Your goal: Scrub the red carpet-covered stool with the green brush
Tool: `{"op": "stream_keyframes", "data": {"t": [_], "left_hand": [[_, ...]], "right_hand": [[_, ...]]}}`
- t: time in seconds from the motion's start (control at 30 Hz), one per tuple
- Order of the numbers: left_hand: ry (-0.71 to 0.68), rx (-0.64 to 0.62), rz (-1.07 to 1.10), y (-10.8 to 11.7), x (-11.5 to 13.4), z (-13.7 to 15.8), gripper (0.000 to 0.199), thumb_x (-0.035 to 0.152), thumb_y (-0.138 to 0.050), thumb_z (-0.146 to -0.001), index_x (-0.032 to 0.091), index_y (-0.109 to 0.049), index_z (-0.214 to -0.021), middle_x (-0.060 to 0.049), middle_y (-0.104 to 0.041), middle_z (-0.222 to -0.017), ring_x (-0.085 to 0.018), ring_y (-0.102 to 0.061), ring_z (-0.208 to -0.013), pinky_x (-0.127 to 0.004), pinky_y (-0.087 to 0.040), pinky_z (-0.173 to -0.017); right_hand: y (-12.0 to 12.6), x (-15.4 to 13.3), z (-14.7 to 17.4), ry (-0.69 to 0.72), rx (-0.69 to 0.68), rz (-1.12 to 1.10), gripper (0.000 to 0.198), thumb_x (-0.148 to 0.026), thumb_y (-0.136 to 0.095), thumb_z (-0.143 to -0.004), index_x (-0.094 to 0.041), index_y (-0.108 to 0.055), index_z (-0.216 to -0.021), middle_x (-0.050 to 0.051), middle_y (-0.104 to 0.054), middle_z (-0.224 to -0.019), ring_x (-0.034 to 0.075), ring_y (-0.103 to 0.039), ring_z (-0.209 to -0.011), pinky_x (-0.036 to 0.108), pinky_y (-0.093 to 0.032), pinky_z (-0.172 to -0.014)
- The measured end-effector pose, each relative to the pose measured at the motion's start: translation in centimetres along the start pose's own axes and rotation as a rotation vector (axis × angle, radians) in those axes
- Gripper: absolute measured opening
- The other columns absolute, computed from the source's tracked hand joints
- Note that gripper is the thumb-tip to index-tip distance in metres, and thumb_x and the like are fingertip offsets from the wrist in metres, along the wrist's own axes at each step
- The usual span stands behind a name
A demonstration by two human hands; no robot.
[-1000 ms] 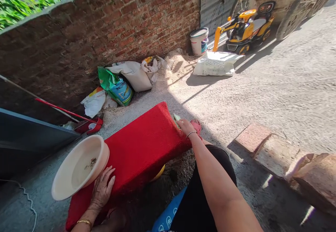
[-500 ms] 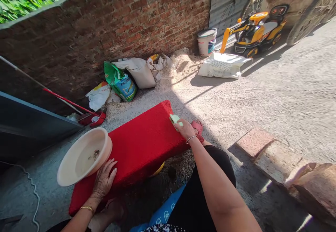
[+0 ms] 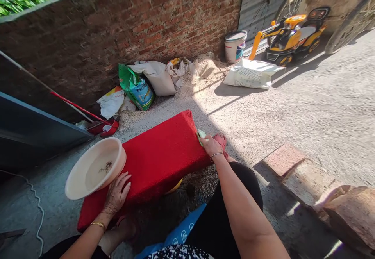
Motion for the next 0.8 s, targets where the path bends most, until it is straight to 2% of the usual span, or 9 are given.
{"op": "stream_keyframes", "data": {"t": [0.13, 0.2, 0.37, 0.57, 0.67, 0.8], "left_hand": [[0.014, -0.004, -0.001, 0.0, 0.0, -0.1, 0.035, 0.037, -0.04, -0.091, 0.02, -0.059, -0.116, -0.011, -0.06, -0.121, -0.027, -0.054, -0.117, -0.044, -0.044, -0.097], [0.012, -0.004, 0.003, 0.0, 0.0, -0.1, 0.035, 0.037, -0.04, -0.091, 0.021, -0.059, -0.116, -0.011, -0.06, -0.121, -0.026, -0.054, -0.117, -0.044, -0.043, -0.098], [0.012, -0.009, -0.002, -0.1, 0.0, 0.0, 0.035, 0.037, -0.04, -0.091, 0.021, -0.058, -0.116, -0.011, -0.06, -0.123, -0.027, -0.053, -0.118, -0.045, -0.042, -0.099], [0.0, 0.006, 0.004, -0.1, 0.1, 0.0, 0.034, 0.036, -0.041, -0.092, 0.019, -0.059, -0.116, -0.011, -0.06, -0.122, -0.027, -0.054, -0.117, -0.045, -0.043, -0.098], [0.021, -0.005, 0.011, 0.0, 0.3, 0.0, 0.033, 0.035, -0.042, -0.092, 0.02, -0.059, -0.116, -0.01, -0.06, -0.122, -0.026, -0.054, -0.117, -0.045, -0.043, -0.098], [0.063, -0.016, 0.022, 0.2, 0.6, 0.1, 0.033, 0.035, -0.042, -0.091, 0.022, -0.06, -0.116, -0.009, -0.06, -0.124, -0.025, -0.053, -0.119, -0.044, -0.041, -0.101]], "right_hand": [[-0.1, -0.1, -0.1, -0.167, -0.018, 0.109, 0.046, -0.055, -0.037, -0.088, -0.025, -0.064, -0.109, 0.011, -0.064, -0.11, 0.028, -0.058, -0.104, 0.042, -0.041, -0.087], [0.0, 0.0, -0.1, -0.196, -0.029, 0.107, 0.05, -0.058, -0.034, -0.088, -0.024, -0.062, -0.113, 0.011, -0.065, -0.11, 0.028, -0.059, -0.103, 0.043, -0.041, -0.087], [0.0, -0.1, 0.1, -0.095, -0.042, 0.058, 0.045, -0.058, -0.035, -0.089, -0.03, -0.064, -0.109, 0.007, -0.063, -0.116, 0.026, -0.058, -0.105, 0.039, -0.042, -0.084], [-0.6, -0.2, -1.7, -0.18, -0.068, 0.064, 0.044, -0.053, -0.041, -0.086, -0.021, -0.068, -0.102, 0.012, -0.065, -0.109, 0.027, -0.059, -0.103, 0.042, -0.04, -0.089], [-0.6, -0.9, -3.3, -0.187, -0.048, 0.044, 0.054, -0.057, -0.035, -0.087, -0.018, -0.064, -0.11, 0.013, -0.067, -0.105, 0.026, -0.061, -0.098, 0.04, -0.042, -0.086], [-0.7, -2.9, -5.4, -0.074, -0.043, -0.028, 0.06, -0.059, -0.02, -0.091, -0.023, -0.06, -0.118, 0.007, -0.067, -0.108, 0.02, -0.062, -0.094, 0.029, -0.044, -0.077]]}}
Point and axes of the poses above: each hand's wrist, its own z-axis away from the middle knuckle, its own y-axis out of the back of the hand, x = y × z, the point moved 2 cm from there along -z, towards the middle knuckle
